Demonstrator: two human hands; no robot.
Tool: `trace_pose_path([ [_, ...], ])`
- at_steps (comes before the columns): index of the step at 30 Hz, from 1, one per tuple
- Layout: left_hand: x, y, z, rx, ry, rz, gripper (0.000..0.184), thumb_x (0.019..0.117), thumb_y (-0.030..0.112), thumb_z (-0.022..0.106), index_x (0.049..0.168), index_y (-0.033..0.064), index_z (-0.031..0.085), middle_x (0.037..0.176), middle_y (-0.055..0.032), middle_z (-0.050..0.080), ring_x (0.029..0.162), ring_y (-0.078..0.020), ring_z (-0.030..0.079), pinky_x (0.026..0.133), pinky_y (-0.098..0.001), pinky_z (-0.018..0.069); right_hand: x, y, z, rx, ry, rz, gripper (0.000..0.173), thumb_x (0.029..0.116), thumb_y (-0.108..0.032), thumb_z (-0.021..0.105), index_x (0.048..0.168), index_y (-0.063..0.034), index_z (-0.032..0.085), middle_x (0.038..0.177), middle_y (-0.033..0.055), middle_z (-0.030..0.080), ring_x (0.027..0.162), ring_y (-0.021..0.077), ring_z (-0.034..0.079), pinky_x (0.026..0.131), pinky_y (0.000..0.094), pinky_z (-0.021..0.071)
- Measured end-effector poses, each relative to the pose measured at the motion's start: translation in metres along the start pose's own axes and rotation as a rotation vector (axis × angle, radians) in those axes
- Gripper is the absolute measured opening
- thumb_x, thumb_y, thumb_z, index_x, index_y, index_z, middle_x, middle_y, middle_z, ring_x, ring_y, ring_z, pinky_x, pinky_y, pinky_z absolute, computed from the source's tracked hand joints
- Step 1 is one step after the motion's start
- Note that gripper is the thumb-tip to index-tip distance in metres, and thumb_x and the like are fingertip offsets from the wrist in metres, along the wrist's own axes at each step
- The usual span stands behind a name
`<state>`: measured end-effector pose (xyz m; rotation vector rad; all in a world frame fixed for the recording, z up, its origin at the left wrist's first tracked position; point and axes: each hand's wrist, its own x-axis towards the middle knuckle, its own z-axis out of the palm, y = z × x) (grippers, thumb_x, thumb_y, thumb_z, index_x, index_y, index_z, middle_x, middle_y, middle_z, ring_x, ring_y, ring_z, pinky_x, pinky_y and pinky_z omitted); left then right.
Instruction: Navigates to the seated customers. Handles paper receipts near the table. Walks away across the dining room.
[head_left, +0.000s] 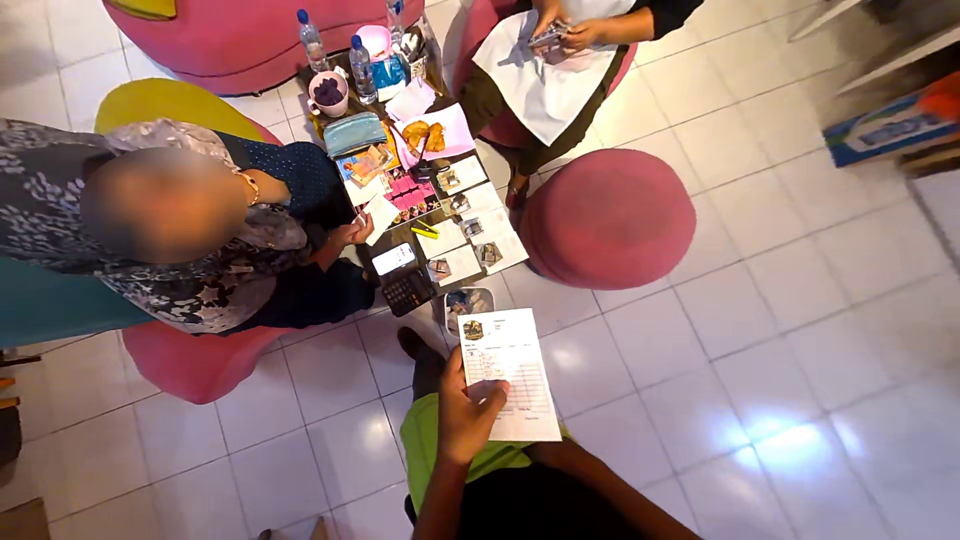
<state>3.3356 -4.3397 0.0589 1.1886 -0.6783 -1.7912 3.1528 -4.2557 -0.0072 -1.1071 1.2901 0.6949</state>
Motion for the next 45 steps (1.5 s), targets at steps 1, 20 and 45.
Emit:
trace_pose_path([
  [1,0.0,0.0,0.0,0.001,0.001,-0.007,0.073,0.0813,-0.016,0.069,0.146,-0.0113,0.036,0.116,-0.0203,0.071,0.096,-0.0257,0.075,0.084,-0.0391,0.0646,0.001,0.002,0.001,0.014,0.009,-0.001,0.053,0.1061,-0.035,0.053,0.145,0.0013,0.053,0.149,0.0247,0.052,0.144,0.0377,0.044,0.119,0.0578,0.0304],
  [20,0.004,-0.001,0.008,0.025,-0.001,-0.07,0.082,0.0813,-0.016,0.069,0.152,-0.0086,0.028,0.115,-0.0207,0.071,0.095,-0.0264,0.075,0.084,-0.0395,0.0647,0.009,0.013,0.002,0.014,0.01,0.019,0.053,0.1063,-0.036,0.052,0.145,0.0005,0.053,0.15,0.0247,0.051,0.145,0.0378,0.043,0.119,0.0589,0.0297],
  [45,0.002,-0.006,0.028,0.032,-0.018,-0.024,0.08,0.0808,-0.015,0.07,0.15,-0.0089,0.03,0.117,-0.0206,0.07,0.096,-0.0258,0.075,0.084,-0.0392,0.0644,0.004,0.03,0.002,0.013,0.11,-0.045,0.052,0.1047,-0.033,0.056,0.143,0.0012,0.055,0.148,0.0245,0.053,0.143,0.0364,0.045,0.119,0.0557,0.0311],
])
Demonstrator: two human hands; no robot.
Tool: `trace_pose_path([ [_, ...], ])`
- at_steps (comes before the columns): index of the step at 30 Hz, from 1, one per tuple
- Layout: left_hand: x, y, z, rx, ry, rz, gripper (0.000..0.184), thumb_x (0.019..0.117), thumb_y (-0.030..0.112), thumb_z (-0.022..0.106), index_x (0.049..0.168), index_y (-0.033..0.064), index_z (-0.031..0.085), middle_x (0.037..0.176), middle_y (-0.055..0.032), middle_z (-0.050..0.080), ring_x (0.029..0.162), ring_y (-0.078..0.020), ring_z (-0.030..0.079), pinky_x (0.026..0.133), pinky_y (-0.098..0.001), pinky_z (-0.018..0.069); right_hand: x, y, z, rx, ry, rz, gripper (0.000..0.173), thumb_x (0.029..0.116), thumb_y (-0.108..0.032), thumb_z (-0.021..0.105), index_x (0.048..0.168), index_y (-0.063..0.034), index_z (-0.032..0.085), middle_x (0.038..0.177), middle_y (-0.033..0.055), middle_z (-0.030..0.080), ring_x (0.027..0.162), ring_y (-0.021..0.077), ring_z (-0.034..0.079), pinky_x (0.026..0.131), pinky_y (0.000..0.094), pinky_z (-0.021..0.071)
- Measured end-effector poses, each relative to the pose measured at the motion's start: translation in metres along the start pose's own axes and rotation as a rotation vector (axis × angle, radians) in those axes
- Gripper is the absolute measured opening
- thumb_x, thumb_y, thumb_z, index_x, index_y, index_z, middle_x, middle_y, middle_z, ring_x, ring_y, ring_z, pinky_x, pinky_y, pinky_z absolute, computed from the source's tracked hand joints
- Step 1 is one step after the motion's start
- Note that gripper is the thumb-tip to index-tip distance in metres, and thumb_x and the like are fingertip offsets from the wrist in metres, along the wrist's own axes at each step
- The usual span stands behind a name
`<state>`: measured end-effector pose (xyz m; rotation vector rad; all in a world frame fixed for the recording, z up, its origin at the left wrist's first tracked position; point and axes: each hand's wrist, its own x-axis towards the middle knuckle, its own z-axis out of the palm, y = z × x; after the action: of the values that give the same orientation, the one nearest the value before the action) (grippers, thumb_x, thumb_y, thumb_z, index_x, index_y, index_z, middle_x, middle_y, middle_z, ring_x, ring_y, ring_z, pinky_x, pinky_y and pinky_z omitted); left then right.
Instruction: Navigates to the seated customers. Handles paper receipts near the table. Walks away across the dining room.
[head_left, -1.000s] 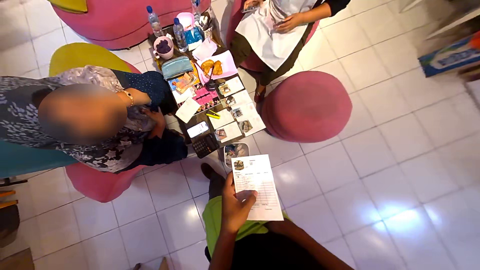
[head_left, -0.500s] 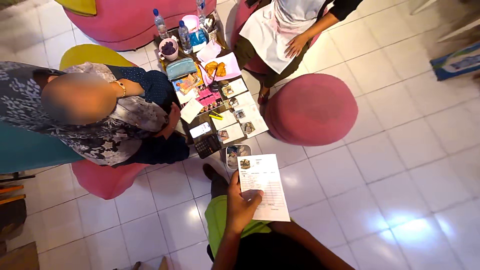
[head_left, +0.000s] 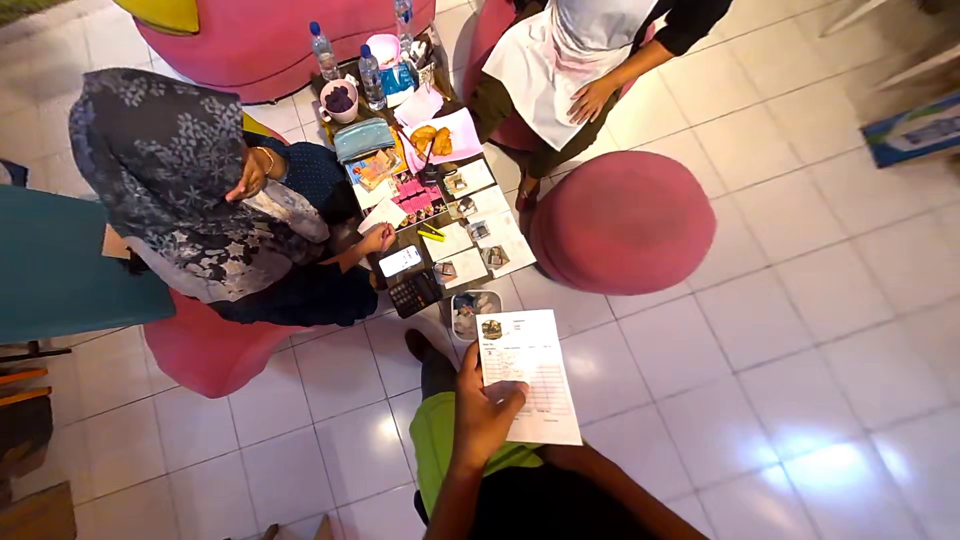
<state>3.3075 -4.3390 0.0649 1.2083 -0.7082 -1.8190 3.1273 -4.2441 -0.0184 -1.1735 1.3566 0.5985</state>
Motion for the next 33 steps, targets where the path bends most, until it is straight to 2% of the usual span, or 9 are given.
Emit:
trace_pose_path([
  [3,-0.001,0.001,-0.001,-0.009,0.013,-0.01,0.083,0.0808,-0.016,0.07,0.151,-0.0089,0.028,0.117,-0.0214,0.07,0.097,-0.0266,0.075,0.085,-0.0395,0.0645,0.003,0.002,0.0,-0.013,-0.026,0.03,0.053,0.1051,-0.035,0.055,0.145,-0.0003,0.054,0.149,0.0237,0.052,0.144,0.0365,0.044,0.119,0.0574,0.0308],
  [6,0.0,0.005,-0.001,-0.021,0.057,-0.016,0.082,0.082,-0.015,0.071,0.152,-0.0089,0.028,0.109,-0.022,0.073,0.091,-0.0279,0.076,0.081,-0.0406,0.0655,0.006,-0.002,-0.003,-0.053,-0.099,0.08,0.054,0.1059,-0.037,0.053,0.143,0.0013,0.054,0.149,0.0258,0.052,0.144,0.0399,0.044,0.118,0.0608,0.031],
  [10,0.0,0.01,-0.002,-0.01,0.126,0.007,0.079,0.0829,-0.015,0.07,0.15,-0.0113,0.029,0.102,-0.019,0.075,0.085,-0.024,0.077,0.077,-0.0379,0.0659,-0.001,-0.011,-0.012,-0.034,-0.135,0.075,0.054,0.1066,-0.037,0.052,0.143,0.0029,0.054,0.148,0.0271,0.052,0.143,0.041,0.044,0.117,0.0615,0.0305],
  [17,0.001,0.016,-0.001,-0.017,0.132,0.029,0.075,0.0831,-0.017,0.068,0.148,-0.0114,0.03,0.106,-0.0197,0.074,0.087,-0.0252,0.077,0.077,-0.038,0.0659,0.008,0.0,-0.002,-0.007,-0.027,-0.003,0.053,0.1037,-0.038,0.056,0.14,0.001,0.057,0.146,0.0251,0.054,0.141,0.0397,0.046,0.117,0.0607,0.0324],
  [23,0.002,0.016,-0.003,-0.021,0.117,0.042,0.077,0.0832,-0.018,0.067,0.149,-0.0123,0.028,0.108,-0.02,0.074,0.09,-0.0247,0.076,0.079,-0.0375,0.0656,0.002,-0.011,-0.007,-0.007,-0.076,0.067,0.055,0.1051,-0.039,0.053,0.142,0.0017,0.055,0.147,0.0257,0.053,0.142,0.0409,0.045,0.116,0.0622,0.0324],
  [28,0.003,0.019,-0.004,-0.013,0.112,0.044,0.078,0.0829,-0.018,0.067,0.15,-0.012,0.027,0.108,-0.0197,0.074,0.09,-0.0246,0.076,0.079,-0.0374,0.0656,0.011,-0.005,0.002,-0.003,-0.003,0.011,0.055,0.1036,-0.038,0.056,0.142,0.0015,0.056,0.147,0.0254,0.053,0.143,0.0396,0.044,0.118,0.0609,0.0314],
  [33,0.002,0.02,-0.004,-0.016,0.11,0.022,0.081,0.0823,-0.017,0.068,0.151,-0.0103,0.026,0.108,-0.0197,0.074,0.089,-0.0242,0.076,0.079,-0.0371,0.0654,0.007,-0.01,0.003,-0.001,-0.083,0.063,0.053,0.1059,-0.039,0.052,0.142,0.0008,0.056,0.147,0.0252,0.053,0.142,0.0408,0.045,0.117,0.0624,0.0322],
])
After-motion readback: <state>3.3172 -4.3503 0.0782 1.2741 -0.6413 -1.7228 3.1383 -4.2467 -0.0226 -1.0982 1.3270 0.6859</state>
